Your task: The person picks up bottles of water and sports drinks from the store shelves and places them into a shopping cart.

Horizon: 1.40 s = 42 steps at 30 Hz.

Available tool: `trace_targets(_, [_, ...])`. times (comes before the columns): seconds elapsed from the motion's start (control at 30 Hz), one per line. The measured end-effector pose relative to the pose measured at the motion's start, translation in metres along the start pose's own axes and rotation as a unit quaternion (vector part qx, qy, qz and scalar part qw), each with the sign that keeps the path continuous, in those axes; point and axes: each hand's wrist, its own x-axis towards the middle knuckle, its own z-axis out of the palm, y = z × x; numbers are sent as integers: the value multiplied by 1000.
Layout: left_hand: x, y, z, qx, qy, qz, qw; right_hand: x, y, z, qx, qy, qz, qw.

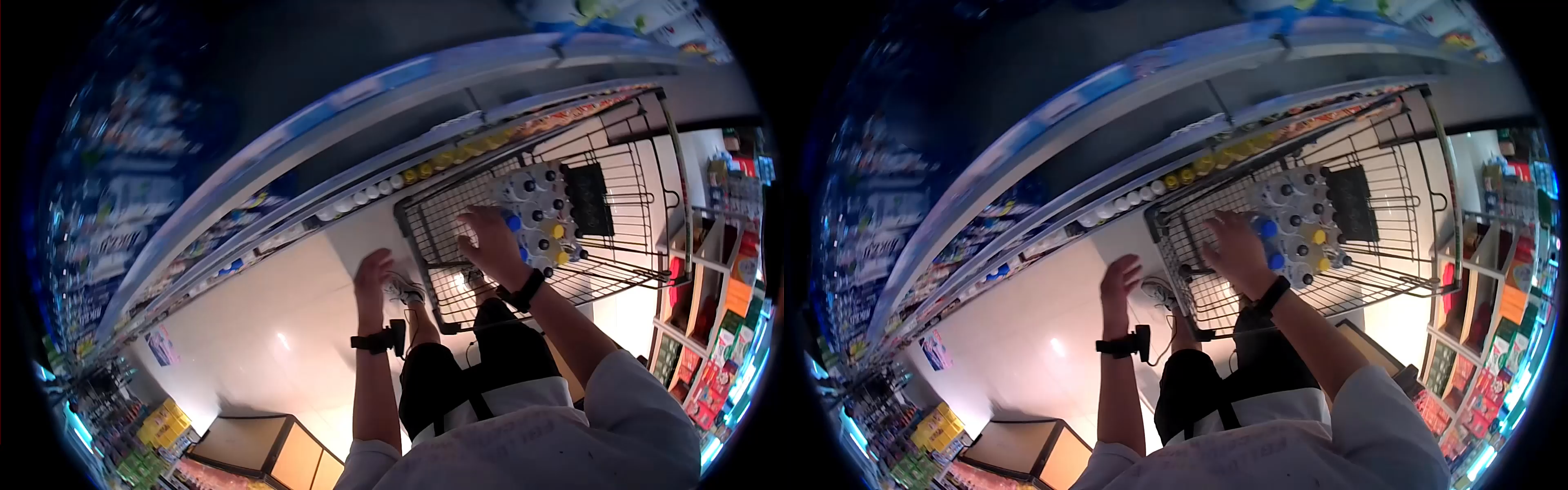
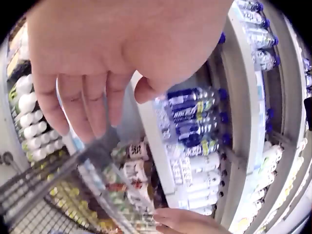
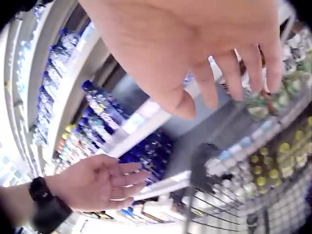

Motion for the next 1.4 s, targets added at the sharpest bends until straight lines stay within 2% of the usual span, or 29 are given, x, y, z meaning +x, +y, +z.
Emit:
trace_targets(0.13, [14, 73, -65, -3, 77, 169, 983, 86, -126, -2, 184, 5, -121, 975])
trace_targets(0.2, [20, 115, -76, 10, 95, 238, 967, 132, -184, 5, 288, 100, -208, 929])
trace_targets(0.27, [21, 152, -76, 29, 99, 264, 959, 182, -225, 28, 258, 145, -259, 920])
trace_targets(0.3, [24, 162, -75, 39, 97, 270, 957, 192, -243, 33, 257, 143, -260, 920])
trace_targets(0.37, [35, 163, -80, 11, 89, 266, 960, 204, -267, 37, 388, 34, -179, 904])
trace_targets(0.4, [36, 164, -76, 10, 81, 266, 960, 206, -269, 40, 384, 32, -180, 905])
trace_targets(0.47, [34, 162, -71, 3, 66, 272, 960, 207, -272, 44, 417, 94, -165, 889])
trace_targets(0.5, [33, 159, -72, -2, 67, 271, 960, 207, -270, 44, 413, 91, -166, 891])
trace_targets(0.57, [28, 147, -75, -9, 49, 294, 955, 200, -257, 36, 387, 89, -236, 887])
trace_targets(0.6, [23, 142, -73, -14, 52, 281, 958, 188, -253, 24, 335, 74, -225, 912])
trace_targets(0.63, [20, 139, -72, -15, 52, 283, 958, 177, -248, 20, 333, 75, -226, 912])
trace_targets(0.7, [13, 137, -65, -88, 34, 225, 970, 159, -237, 15, 387, 111, -222, 888])
trace_targets(0.73, [11, 139, -60, -94, 40, 216, 971, 153, -231, 9, 369, 78, -218, 900])
trace_targets(0.83, [12, 130, -50, -140, 11, 244, 959, 140, -219, 13, 357, 117, -252, 892])
trace_targets(0.87, [10, 135, -43, -132, 21, 227, 965, 132, -217, 16, 338, 138, -257, 895])
trace_targets(0.9, [2, 134, -38, -204, 13, 232, 951, 121, -217, 6, 340, 147, -256, 893])
trace_targets(0.97, [-18, 126, -20, -210, 80, 249, 942, 90, -216, -13, 373, 124, -223, 892])
trace_targets(1.0, [-33, 111, -22, -199, 80, 243, 946, 71, -210, -19, 382, 126, -215, 890])
trace_targets(1.07, [-55, 83, -27, -238, 26, 153, 959, 36, -192, -37, 361, 78, -234, 899])
trace_targets(1.1, [-67, 89, -12, -320, 39, 81, 943, 15, -179, -42, 358, 54, -234, 902])
trace_targets(1.2, [-93, 60, 23, -276, -33, 2, 961, -43, -134, -47, 326, 16, -210, 921])
trace_targets(1.23, [-97, 49, 42, -265, -63, -12, 962, -60, -116, -45, 337, 1, -151, 929])
trace_targets(1.27, [-98, 28, 57, -189, -56, -14, 980, -69, -96, -46, 347, -12, -94, 933])
trace_targets(1.3, [-101, 39, 91, -63, -39, 14, 997, -72, -76, -50, 341, -7, -91, 936])
trace_targets(1.37, [-90, 14, 123, -204, -58, -28, 977, -85, -45, -56, 376, -10, 9, 926])
trace_targets(1.4, [-76, -6, 131, -203, -61, -35, 977, -83, -29, -54, 342, 26, 5, 939])
